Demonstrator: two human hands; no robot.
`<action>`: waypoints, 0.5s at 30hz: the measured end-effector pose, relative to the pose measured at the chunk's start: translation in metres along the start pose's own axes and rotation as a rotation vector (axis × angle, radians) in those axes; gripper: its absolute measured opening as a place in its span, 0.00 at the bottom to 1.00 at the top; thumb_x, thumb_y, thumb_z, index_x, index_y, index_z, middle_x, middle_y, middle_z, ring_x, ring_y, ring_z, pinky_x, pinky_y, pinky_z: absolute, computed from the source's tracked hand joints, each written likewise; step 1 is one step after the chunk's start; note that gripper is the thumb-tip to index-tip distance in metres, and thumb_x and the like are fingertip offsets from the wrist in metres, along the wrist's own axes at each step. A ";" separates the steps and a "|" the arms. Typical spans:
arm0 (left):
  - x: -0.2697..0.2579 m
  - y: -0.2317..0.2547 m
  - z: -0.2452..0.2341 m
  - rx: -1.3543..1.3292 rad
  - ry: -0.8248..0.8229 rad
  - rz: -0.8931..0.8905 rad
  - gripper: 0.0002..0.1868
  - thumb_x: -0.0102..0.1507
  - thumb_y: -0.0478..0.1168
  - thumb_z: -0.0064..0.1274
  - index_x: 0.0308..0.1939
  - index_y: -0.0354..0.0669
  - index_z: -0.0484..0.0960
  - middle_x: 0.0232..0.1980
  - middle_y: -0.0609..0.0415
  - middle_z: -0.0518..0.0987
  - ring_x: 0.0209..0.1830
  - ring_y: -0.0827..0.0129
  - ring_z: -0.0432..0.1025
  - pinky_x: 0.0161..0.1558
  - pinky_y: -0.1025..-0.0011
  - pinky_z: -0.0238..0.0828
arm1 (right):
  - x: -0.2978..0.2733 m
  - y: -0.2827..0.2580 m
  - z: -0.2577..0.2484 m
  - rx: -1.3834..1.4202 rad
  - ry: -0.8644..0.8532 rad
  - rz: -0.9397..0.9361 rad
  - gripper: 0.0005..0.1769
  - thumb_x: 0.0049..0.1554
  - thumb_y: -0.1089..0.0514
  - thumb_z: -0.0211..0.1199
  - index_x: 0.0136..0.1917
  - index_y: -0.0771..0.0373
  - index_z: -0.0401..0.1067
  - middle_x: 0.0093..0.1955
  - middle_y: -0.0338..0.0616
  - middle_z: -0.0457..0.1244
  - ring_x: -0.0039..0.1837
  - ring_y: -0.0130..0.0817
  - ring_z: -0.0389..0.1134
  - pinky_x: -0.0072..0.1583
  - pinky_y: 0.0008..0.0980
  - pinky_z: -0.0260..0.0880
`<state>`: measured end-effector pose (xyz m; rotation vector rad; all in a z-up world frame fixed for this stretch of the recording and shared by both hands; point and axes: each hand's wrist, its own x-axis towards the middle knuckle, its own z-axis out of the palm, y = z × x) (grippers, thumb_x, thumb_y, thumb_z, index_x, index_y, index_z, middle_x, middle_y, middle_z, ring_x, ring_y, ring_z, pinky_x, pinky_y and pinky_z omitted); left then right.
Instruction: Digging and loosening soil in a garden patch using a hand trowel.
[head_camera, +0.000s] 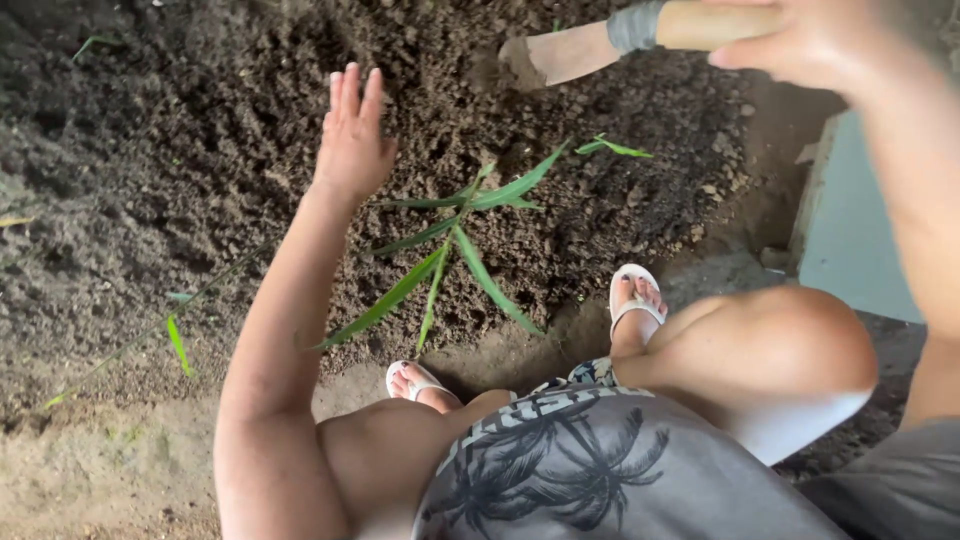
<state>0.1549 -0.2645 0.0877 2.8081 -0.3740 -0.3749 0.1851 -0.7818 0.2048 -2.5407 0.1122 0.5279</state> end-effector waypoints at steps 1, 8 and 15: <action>-0.001 -0.003 0.000 0.005 0.030 0.029 0.47 0.67 0.39 0.56 0.82 0.38 0.41 0.82 0.33 0.38 0.82 0.41 0.31 0.79 0.47 0.40 | -0.006 0.011 -0.014 -0.035 -0.009 -0.041 0.30 0.56 0.48 0.72 0.72 0.44 0.75 0.41 0.50 0.68 0.37 0.39 0.66 0.41 0.44 0.69; -0.003 0.037 -0.101 0.050 -0.091 0.116 0.45 0.65 0.37 0.54 0.82 0.42 0.47 0.84 0.38 0.41 0.82 0.45 0.34 0.76 0.44 0.40 | -0.016 0.213 -0.069 0.102 -0.078 0.043 0.32 0.58 0.46 0.66 0.73 0.55 0.70 0.59 0.46 0.68 0.53 0.38 0.68 0.57 0.43 0.65; 0.044 0.125 -0.164 0.161 -0.274 0.374 0.40 0.66 0.43 0.53 0.79 0.48 0.51 0.81 0.43 0.49 0.81 0.53 0.43 0.75 0.52 0.45 | -0.078 0.218 -0.042 0.145 0.308 0.286 0.34 0.60 0.54 0.71 0.75 0.64 0.63 0.55 0.56 0.68 0.48 0.43 0.71 0.48 0.38 0.71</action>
